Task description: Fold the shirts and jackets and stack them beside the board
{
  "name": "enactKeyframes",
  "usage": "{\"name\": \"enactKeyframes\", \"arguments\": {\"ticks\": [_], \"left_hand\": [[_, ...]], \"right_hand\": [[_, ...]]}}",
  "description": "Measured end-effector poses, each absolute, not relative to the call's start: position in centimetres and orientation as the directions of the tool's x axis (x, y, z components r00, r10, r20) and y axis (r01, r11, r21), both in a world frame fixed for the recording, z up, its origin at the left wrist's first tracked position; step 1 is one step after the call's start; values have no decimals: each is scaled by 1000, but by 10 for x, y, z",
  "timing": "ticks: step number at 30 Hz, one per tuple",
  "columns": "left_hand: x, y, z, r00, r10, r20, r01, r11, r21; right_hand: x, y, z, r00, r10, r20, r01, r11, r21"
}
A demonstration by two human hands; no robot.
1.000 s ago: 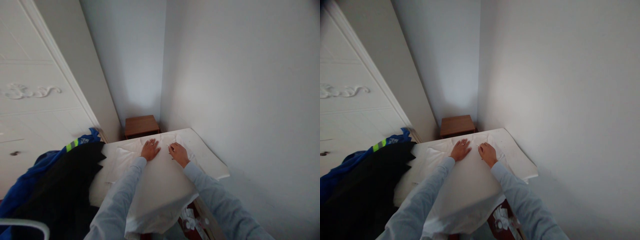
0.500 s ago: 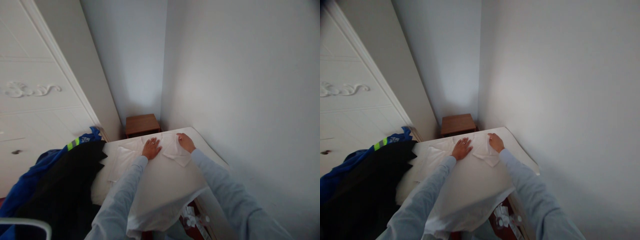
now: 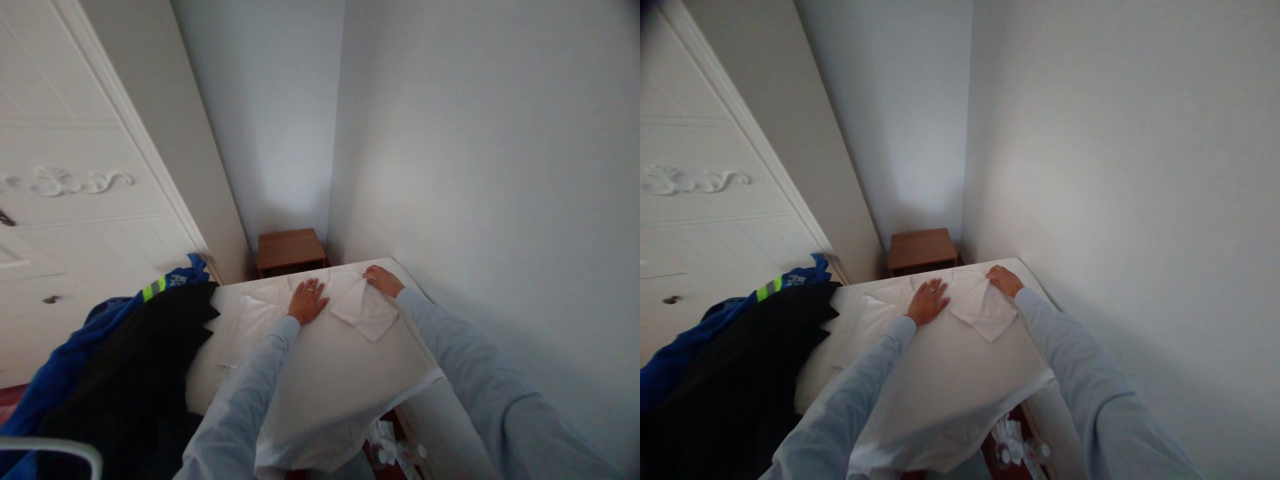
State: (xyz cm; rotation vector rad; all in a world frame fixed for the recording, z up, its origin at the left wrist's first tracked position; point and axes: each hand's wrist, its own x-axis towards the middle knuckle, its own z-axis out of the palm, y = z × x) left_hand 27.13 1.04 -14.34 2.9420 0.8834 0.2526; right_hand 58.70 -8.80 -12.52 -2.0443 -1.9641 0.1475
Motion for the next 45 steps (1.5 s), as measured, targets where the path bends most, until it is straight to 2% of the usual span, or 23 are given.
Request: {"name": "enactKeyframes", "arguments": {"ticks": [8,12,14,17,20,23,26,34,38,45], "left_hand": [[269,9,-140,830,536,155,526,-844,103],[276,10,-130,824,558,100,548,-829,116],[286,5,-123,816,564,129,551,-826,123],[304,-8,-116,863,471,180,455,-881,127],[319,-20,-118,910,398,115,381,-913,147],[323,-25,-127,899,430,81,413,-895,166],[321,-25,-135,888,445,121,422,-890,173],[319,-24,-137,883,451,125,428,-886,176],[318,-23,-139,886,440,146,416,-893,171],[318,-25,-137,890,440,122,420,-894,156]], "right_hand": [[594,-83,-130,116,977,177,938,-49,-344],[596,-68,-122,63,987,147,940,-9,-341],[597,-60,-116,22,992,125,942,21,-336],[599,-49,-109,-26,995,101,944,58,-326],[601,-41,-104,-63,995,82,946,85,-312],[606,-37,-104,-79,994,75,950,98,-297],[613,-37,-109,-74,995,73,952,93,-291],[619,-35,-118,-25,997,78,947,49,-318],[616,-38,-114,53,996,77,940,-24,-340],[612,-53,-114,185,982,-38,912,-186,-366]]}}
